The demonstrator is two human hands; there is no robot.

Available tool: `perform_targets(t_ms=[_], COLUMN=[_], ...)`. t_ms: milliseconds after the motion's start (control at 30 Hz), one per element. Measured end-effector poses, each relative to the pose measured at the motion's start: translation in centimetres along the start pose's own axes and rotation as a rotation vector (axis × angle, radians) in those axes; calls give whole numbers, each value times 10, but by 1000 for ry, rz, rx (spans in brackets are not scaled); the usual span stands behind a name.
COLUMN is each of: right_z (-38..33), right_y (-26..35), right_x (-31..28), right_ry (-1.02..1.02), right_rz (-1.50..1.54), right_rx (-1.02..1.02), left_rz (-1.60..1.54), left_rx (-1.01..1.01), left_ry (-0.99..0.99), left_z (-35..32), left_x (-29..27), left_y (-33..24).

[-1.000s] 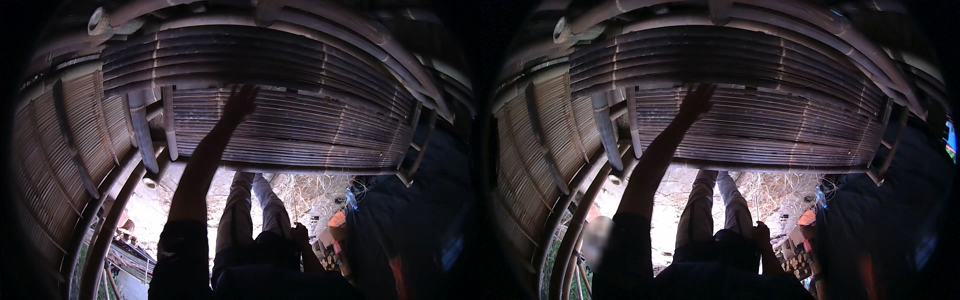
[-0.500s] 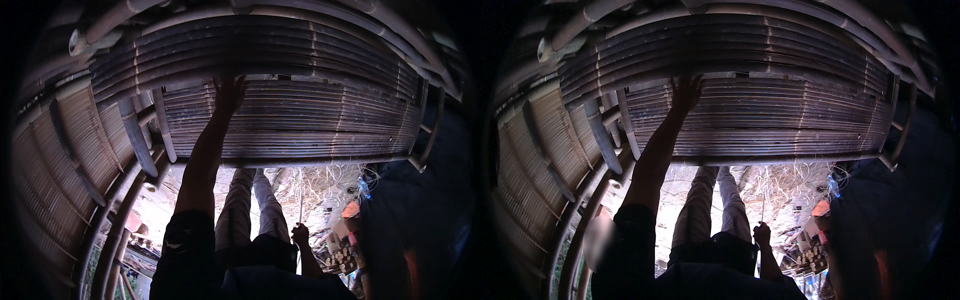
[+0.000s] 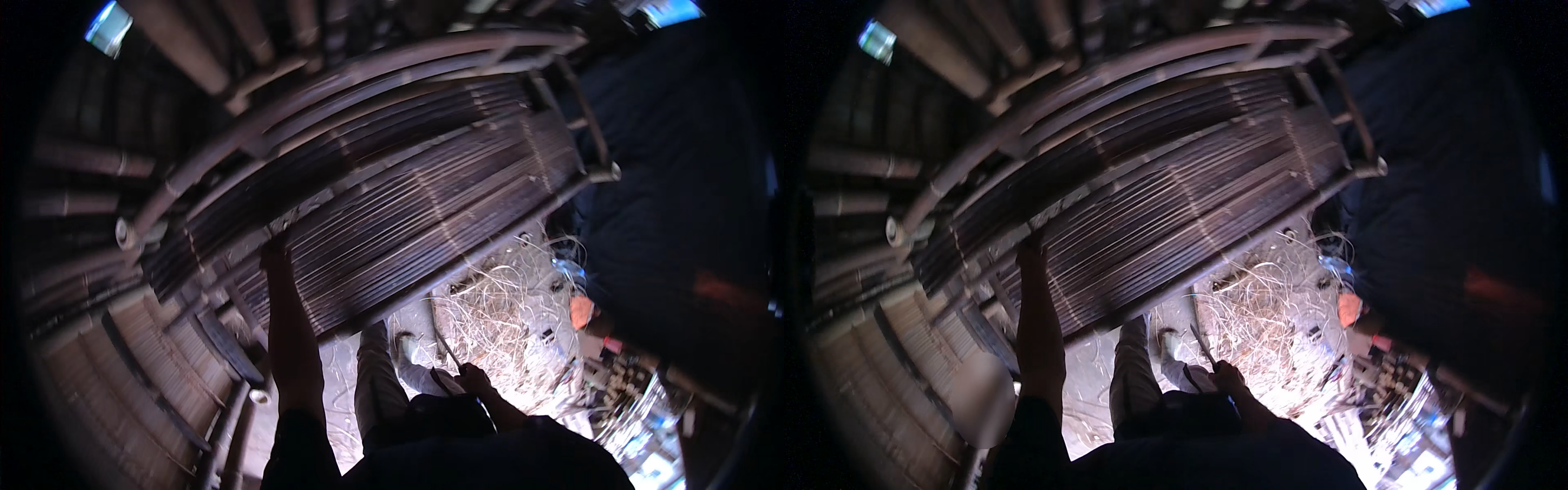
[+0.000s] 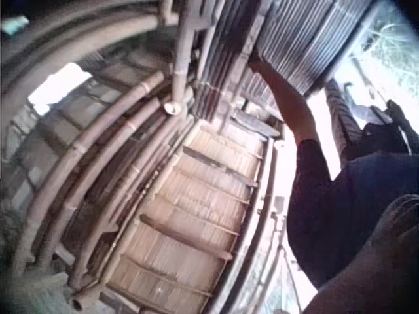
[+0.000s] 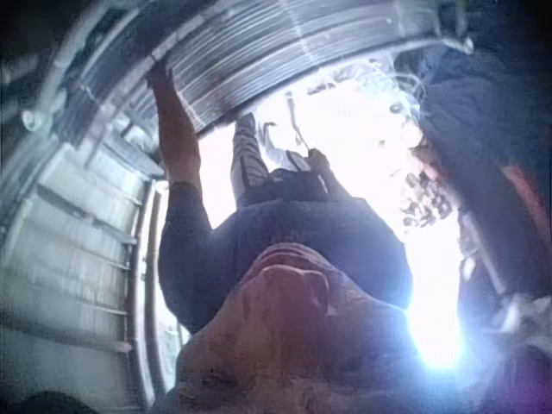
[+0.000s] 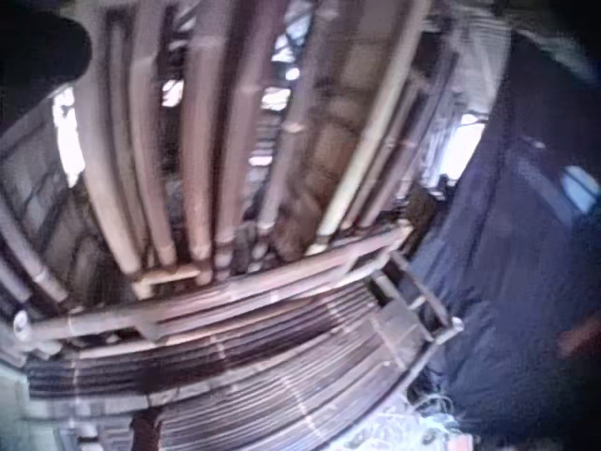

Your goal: The person weaves thin bamboo strips into a bamboo frame using a knife to split and trim the material. They repeatedly insert the strips into the frame, adjust their position, and cut them to size while working in a workshop environment.

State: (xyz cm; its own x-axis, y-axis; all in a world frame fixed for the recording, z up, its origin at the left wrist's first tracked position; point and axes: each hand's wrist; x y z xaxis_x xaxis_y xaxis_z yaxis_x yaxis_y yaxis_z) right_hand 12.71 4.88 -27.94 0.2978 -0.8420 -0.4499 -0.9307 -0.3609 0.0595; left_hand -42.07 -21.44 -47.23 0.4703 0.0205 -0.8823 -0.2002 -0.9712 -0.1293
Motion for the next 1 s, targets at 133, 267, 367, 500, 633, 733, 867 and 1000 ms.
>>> perform_targets(t_ms=[133,267,367,500,633,733,867,1000], right_z=[3,-35,-81,-88,-136,-138,-176,-217], right_y=[-56,-116,-159,-256,-299,-323,-293,-261], right_x=[14,42,38,115,156,219,234,250], right_ry=[4,-112,-177,-95,-223,-268,-364,-547], right_rz=[92,228,191,315,616,870,1175,1368], right_rx=[-36,-78,32,96,287,477,382,228], left_rz=[64,394,167,-1004,-1938,-1257,-1179,-1533], left_rx=[-33,-484,-651,-31,1447,1701,1637,915], left_ry=[-539,-432,-870,-1404,-479,-280,-248,-675], left_z=[-76,-169,-272,-427,-530,-568,-579,-666], left_x=[6,-138,-259,-437,-558,-591,-559,-455], left_y=[4,-33,-26,-82,-92,-123,-201,-314])
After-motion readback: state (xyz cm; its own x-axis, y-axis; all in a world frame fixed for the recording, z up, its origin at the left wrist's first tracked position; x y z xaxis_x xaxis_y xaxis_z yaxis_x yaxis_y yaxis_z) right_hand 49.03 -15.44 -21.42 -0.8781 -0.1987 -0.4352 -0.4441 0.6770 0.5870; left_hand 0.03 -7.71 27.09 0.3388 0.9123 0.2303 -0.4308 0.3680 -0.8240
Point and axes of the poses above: each hand's wrist, its own z-axis towards the middle knuckle, its own x-axis out of the palm, y = z × x, and after that the axes turned 4 degrees about -x, right-handed
